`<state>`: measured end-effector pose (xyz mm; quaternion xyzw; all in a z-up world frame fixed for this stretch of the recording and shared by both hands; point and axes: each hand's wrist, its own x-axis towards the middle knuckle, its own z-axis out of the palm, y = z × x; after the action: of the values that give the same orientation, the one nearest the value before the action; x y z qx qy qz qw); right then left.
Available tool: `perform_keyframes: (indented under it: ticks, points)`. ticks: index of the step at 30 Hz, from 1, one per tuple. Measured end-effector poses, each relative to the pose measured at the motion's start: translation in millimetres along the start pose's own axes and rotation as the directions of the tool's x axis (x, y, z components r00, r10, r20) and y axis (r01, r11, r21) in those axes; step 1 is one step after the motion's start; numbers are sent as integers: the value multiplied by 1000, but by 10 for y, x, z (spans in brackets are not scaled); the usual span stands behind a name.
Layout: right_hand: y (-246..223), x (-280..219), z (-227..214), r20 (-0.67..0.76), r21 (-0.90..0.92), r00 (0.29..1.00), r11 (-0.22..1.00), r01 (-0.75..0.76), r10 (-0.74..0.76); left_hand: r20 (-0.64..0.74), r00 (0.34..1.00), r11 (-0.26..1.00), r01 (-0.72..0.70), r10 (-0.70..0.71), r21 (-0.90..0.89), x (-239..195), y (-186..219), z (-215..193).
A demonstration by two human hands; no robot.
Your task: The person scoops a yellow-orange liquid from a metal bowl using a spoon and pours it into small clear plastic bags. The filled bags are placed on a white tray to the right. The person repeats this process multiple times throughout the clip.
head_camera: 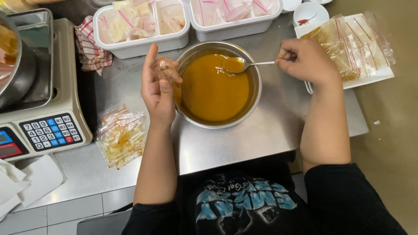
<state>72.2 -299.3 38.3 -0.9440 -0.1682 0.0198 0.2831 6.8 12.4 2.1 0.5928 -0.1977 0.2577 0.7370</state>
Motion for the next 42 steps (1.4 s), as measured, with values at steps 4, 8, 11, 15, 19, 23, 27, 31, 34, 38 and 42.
perform_keyframes:
  ticks: [4,8,11,15,19,23,27,31,34,38,42]
  points:
    - [21,-18,-39,4,-5,999,999,-37,37,17,1000,1000,-2,2,15,1,-13,-4]
    - [7,-42,-76,6,24,999,999,-36,36,22,1000,999,16,-17,34,-2,-10,-11]
    - [29,-51,-89,8,25,999,999,-34,34,32,999,1000,9,-10,22,-3,-35,-19]
    - [30,-67,-114,23,50,999,998,-35,34,54,998,998,23,-26,64,-2,7,-4]
    - [34,-72,-134,33,48,999,998,-43,41,129,989,994,55,-66,92,-4,22,-1]
    - [31,-90,-151,41,86,998,995,-53,50,160,981,990,92,-108,103,-17,7,-14]
    - [60,-100,-153,28,94,998,994,-54,52,182,978,988,73,-97,133,-21,-2,-18]
    - [64,-99,-158,30,95,998,994,-53,50,194,979,992,37,-60,124,-28,-32,-18]
    - [85,-101,-153,26,88,999,996,-32,29,199,979,992,20,-45,127,-28,-45,-17]
    - [61,-106,-160,24,75,999,997,-32,31,193,981,990,-2,-26,141,-25,-38,-12]
    - [50,-109,-164,29,85,999,995,-42,39,196,980,993,11,-34,117,-30,-64,-26]
